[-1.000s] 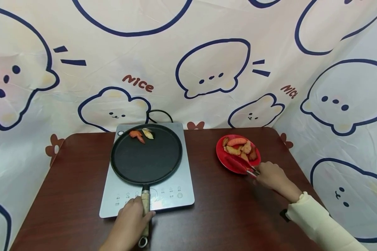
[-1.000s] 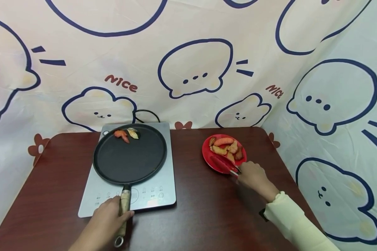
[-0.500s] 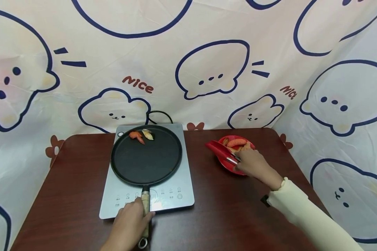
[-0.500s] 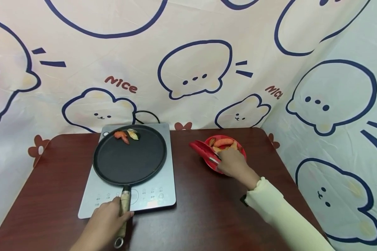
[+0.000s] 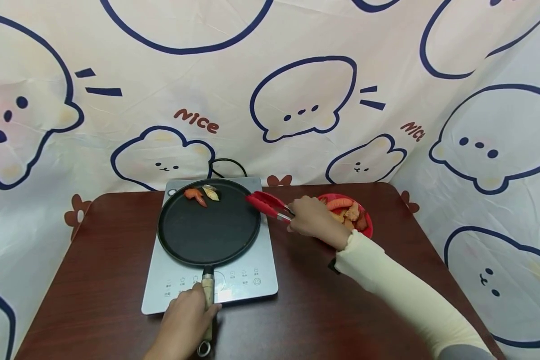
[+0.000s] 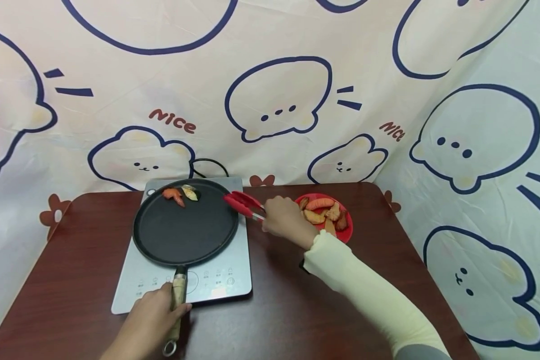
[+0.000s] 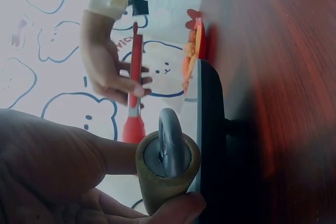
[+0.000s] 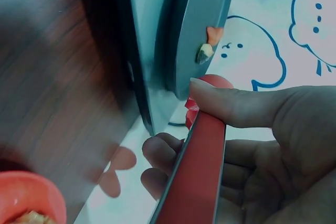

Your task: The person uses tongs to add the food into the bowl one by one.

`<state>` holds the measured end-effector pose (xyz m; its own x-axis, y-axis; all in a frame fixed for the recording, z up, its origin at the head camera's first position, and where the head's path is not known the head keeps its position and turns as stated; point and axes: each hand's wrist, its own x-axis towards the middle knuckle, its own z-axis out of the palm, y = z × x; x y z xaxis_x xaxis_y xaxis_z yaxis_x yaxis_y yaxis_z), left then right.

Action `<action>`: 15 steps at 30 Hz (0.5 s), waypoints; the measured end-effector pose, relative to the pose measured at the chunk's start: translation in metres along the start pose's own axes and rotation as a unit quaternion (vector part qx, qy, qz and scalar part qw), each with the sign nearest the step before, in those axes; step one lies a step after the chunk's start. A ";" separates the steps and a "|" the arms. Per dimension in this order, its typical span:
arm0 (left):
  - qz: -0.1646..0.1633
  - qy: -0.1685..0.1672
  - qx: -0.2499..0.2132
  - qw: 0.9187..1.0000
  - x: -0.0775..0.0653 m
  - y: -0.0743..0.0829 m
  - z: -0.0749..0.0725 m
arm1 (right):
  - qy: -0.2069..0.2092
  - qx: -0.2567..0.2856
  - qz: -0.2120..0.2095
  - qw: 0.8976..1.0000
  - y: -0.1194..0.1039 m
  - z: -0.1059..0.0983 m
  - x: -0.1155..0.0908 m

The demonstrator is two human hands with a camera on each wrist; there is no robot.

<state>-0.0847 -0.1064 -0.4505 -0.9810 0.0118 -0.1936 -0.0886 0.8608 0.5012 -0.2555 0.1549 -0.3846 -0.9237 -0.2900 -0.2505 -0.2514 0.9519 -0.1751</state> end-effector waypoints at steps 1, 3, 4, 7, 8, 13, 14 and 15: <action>0.001 0.000 -0.002 1.000 0.000 0.000 0.001 | 0.003 0.001 0.000 1.000 -0.004 0.001 0.004; 0.001 -0.001 -0.008 1.000 0.000 0.000 0.002 | 0.008 0.002 0.003 1.000 -0.010 0.004 0.012; 0.000 -0.004 -0.010 1.000 0.000 0.000 0.003 | 0.010 0.001 0.004 1.000 -0.013 0.005 0.015; -0.002 -0.004 -0.014 1.000 0.001 0.000 0.004 | 0.014 0.001 -0.001 1.000 -0.021 0.009 0.023; -0.001 -0.003 -0.014 1.000 0.001 0.000 0.004 | 0.015 0.003 -0.005 1.000 -0.024 0.010 0.026; 0.001 0.000 -0.013 1.000 0.001 0.000 0.002 | 0.026 -0.002 -0.022 0.999 -0.039 0.013 0.037; 0.000 -0.001 -0.014 1.000 0.002 0.000 0.002 | 0.027 -0.006 -0.023 0.999 -0.042 0.014 0.040; 0.000 -0.003 -0.016 1.000 0.002 0.000 0.001 | 0.029 -0.010 -0.022 0.999 -0.045 0.014 0.042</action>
<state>-0.0860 -0.1060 -0.4523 -0.9800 0.0140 -0.1984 -0.0948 0.8439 0.5281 -0.2793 0.0983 -0.4009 -0.9265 -0.3268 -0.1866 -0.2984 0.9401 -0.1648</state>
